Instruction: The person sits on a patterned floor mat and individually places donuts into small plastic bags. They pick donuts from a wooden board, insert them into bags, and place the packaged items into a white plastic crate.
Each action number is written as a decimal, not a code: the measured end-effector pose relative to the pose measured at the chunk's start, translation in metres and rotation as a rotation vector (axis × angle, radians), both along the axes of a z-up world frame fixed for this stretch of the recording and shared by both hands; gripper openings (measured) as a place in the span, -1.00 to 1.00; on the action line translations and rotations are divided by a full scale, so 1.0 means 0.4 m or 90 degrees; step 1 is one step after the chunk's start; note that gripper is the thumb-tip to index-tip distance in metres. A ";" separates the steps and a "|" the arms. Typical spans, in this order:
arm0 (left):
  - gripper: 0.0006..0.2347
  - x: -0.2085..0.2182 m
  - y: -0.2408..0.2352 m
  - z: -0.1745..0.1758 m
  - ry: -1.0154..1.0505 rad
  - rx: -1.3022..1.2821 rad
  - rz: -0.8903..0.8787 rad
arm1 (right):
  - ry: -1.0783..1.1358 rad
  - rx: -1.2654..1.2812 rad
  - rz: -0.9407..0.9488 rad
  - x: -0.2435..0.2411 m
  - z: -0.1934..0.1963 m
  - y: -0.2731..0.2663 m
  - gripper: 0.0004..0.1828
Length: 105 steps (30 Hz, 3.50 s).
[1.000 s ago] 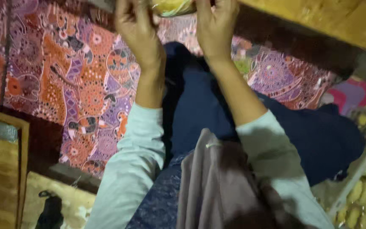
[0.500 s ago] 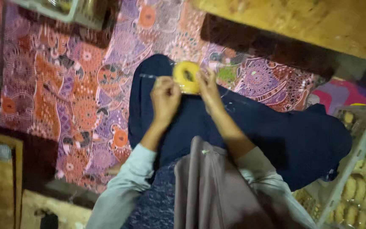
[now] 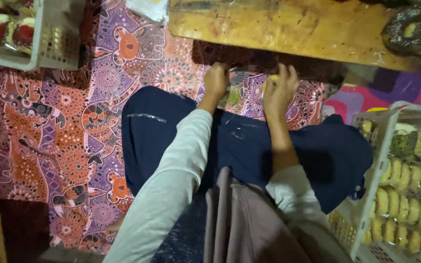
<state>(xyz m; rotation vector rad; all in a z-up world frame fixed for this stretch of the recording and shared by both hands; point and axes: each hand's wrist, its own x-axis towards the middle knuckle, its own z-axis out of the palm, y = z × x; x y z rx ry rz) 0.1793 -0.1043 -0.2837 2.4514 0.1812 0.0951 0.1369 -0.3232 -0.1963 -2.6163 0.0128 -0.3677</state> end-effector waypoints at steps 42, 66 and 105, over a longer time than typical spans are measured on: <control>-0.91 -0.131 -0.017 0.080 0.053 0.134 -0.091 | 0.152 0.085 0.215 0.082 0.168 0.053 -0.87; -0.57 -0.109 0.066 0.602 -0.239 -0.321 0.014 | 0.124 0.166 0.520 0.107 0.451 0.160 -0.82; -0.42 0.266 0.203 0.454 -0.283 -1.632 0.262 | 0.101 0.221 0.307 0.445 0.510 0.173 0.02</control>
